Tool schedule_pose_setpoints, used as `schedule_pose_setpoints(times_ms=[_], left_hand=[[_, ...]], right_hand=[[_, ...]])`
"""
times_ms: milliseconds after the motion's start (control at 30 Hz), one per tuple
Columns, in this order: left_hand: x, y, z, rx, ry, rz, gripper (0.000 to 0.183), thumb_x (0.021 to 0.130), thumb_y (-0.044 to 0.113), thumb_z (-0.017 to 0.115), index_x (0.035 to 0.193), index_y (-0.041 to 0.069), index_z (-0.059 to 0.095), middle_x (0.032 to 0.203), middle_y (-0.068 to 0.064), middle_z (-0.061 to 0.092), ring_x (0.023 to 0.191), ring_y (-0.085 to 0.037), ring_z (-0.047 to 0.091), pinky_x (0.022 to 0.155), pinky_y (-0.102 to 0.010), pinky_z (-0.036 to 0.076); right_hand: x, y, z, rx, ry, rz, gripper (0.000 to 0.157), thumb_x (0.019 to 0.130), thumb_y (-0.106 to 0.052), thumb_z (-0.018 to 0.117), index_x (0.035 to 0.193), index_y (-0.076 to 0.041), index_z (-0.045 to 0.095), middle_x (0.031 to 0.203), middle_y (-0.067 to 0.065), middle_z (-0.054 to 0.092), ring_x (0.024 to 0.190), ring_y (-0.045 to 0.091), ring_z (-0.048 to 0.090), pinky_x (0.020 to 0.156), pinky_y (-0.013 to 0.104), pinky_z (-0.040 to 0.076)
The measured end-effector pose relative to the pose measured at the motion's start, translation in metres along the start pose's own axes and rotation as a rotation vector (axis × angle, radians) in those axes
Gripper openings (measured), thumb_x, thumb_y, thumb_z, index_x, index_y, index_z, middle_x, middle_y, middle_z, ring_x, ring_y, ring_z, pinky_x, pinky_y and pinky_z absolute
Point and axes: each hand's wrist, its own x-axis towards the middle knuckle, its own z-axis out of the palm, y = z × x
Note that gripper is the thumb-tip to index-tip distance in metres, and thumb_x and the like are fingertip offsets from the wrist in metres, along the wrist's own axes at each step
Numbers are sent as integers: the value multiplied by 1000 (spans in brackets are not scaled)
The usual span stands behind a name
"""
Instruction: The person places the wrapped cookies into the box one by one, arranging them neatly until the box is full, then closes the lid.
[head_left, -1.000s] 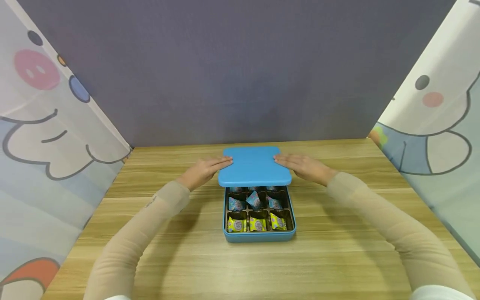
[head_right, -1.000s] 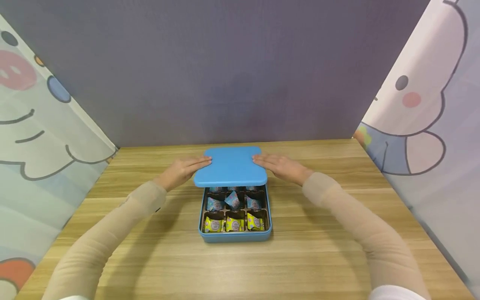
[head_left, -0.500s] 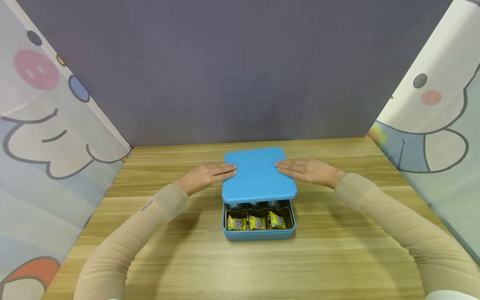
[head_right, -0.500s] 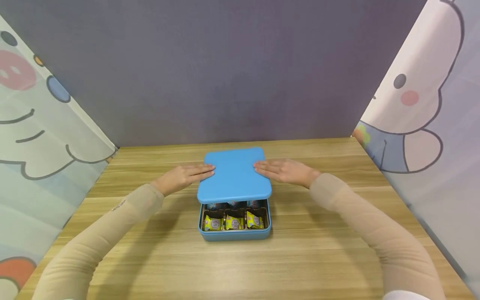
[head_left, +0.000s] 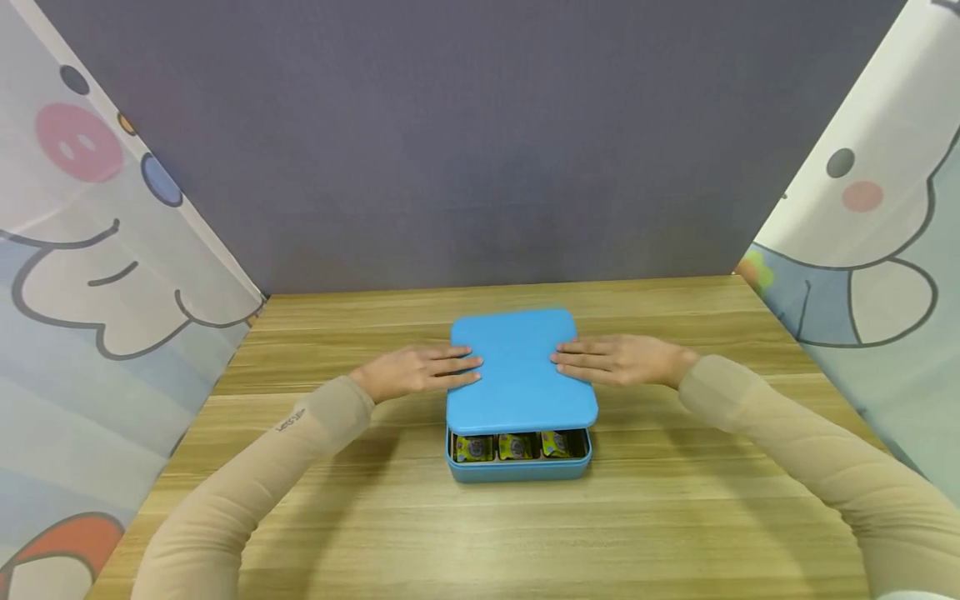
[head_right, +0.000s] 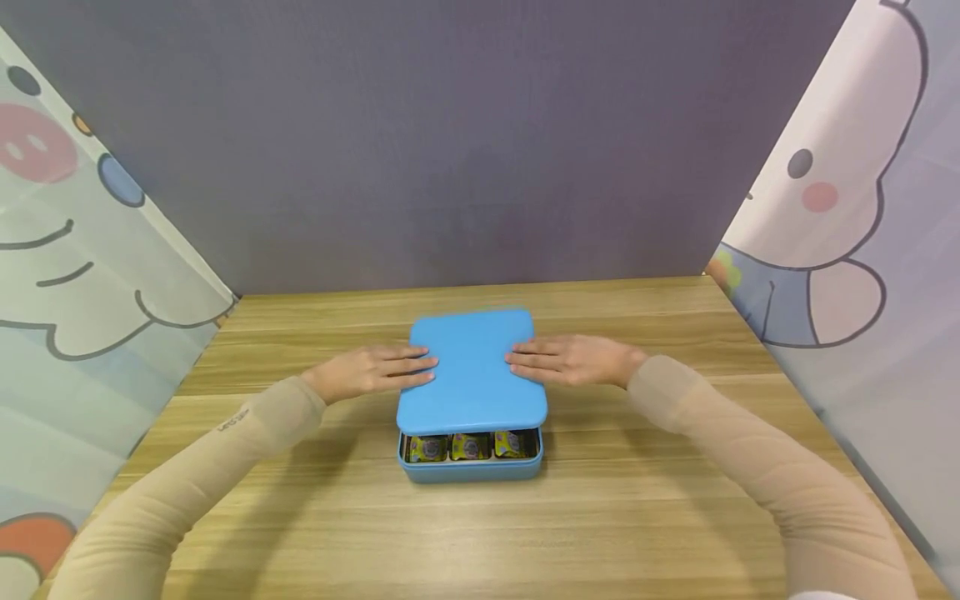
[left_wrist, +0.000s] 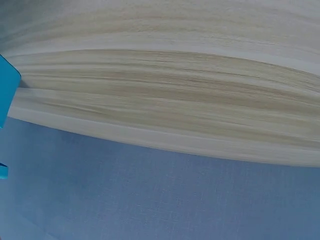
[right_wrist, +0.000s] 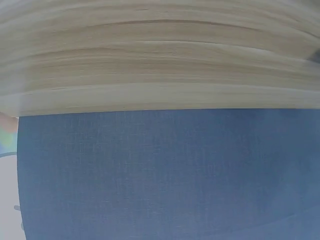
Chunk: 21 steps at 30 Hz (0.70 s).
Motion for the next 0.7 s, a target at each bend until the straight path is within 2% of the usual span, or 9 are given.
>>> schedule_pose_setpoints(times_ms=[67, 133, 233, 300, 367, 500, 700], left_hand=[[0, 2, 0, 17, -1, 10, 68, 77, -8, 65, 137, 13, 43, 140, -6, 44, 125, -23, 47, 90, -30, 50], [-1, 3, -1, 46, 0, 22, 62, 83, -8, 59, 138, 13, 41, 140, -6, 44, 125, -22, 47, 91, -29, 49], [-1, 5, -2, 77, 6, 36, 48, 95, -7, 38, 138, 14, 40, 140, -6, 44, 125, -21, 46, 95, -31, 47], [-2, 6, -2, 89, 14, 49, 48, 98, -7, 24, 138, 13, 42, 140, -6, 44, 125, -21, 47, 96, -31, 47], [-2, 7, -2, 93, 22, 59, 51, 98, -7, 17, 137, 14, 43, 139, -6, 45, 124, -21, 47, 95, -30, 47], [-2, 10, -3, 98, 34, 70, 49, 99, -6, 20, 135, 14, 45, 138, -6, 47, 123, -21, 49, 95, -30, 47], [-4, 15, -2, 81, 35, 84, 44, 99, -3, 25, 133, 13, 48, 136, -6, 48, 121, -21, 50, 97, -31, 46]], right_hand=[[0, -3, 0, -4, -5, -9, 52, 94, 15, 20, 141, -4, 34, 137, 10, 46, 123, 22, 48, 99, 34, 45], [1, -5, 0, 0, 8, -16, 51, 94, 15, 21, 140, -4, 34, 136, 10, 46, 122, 23, 49, 98, 34, 45], [3, -8, 1, 38, 50, -33, 47, 96, 12, 24, 137, -3, 38, 134, 12, 49, 121, 25, 50, 96, 35, 47], [4, -10, 1, 58, 79, -43, 43, 97, 9, 25, 136, -2, 41, 132, 12, 51, 119, 25, 52, 93, 35, 49], [5, -11, 2, 63, 95, -52, 41, 98, 7, 26, 135, -2, 42, 131, 12, 52, 118, 25, 52, 92, 34, 49], [7, -12, 3, 81, 104, -63, 38, 99, 2, 27, 133, -2, 44, 129, 12, 54, 117, 26, 53, 91, 35, 50], [8, -14, 2, 69, 58, -83, 40, 100, 0, 23, 133, -4, 45, 129, 12, 53, 118, 25, 53, 91, 35, 50]])
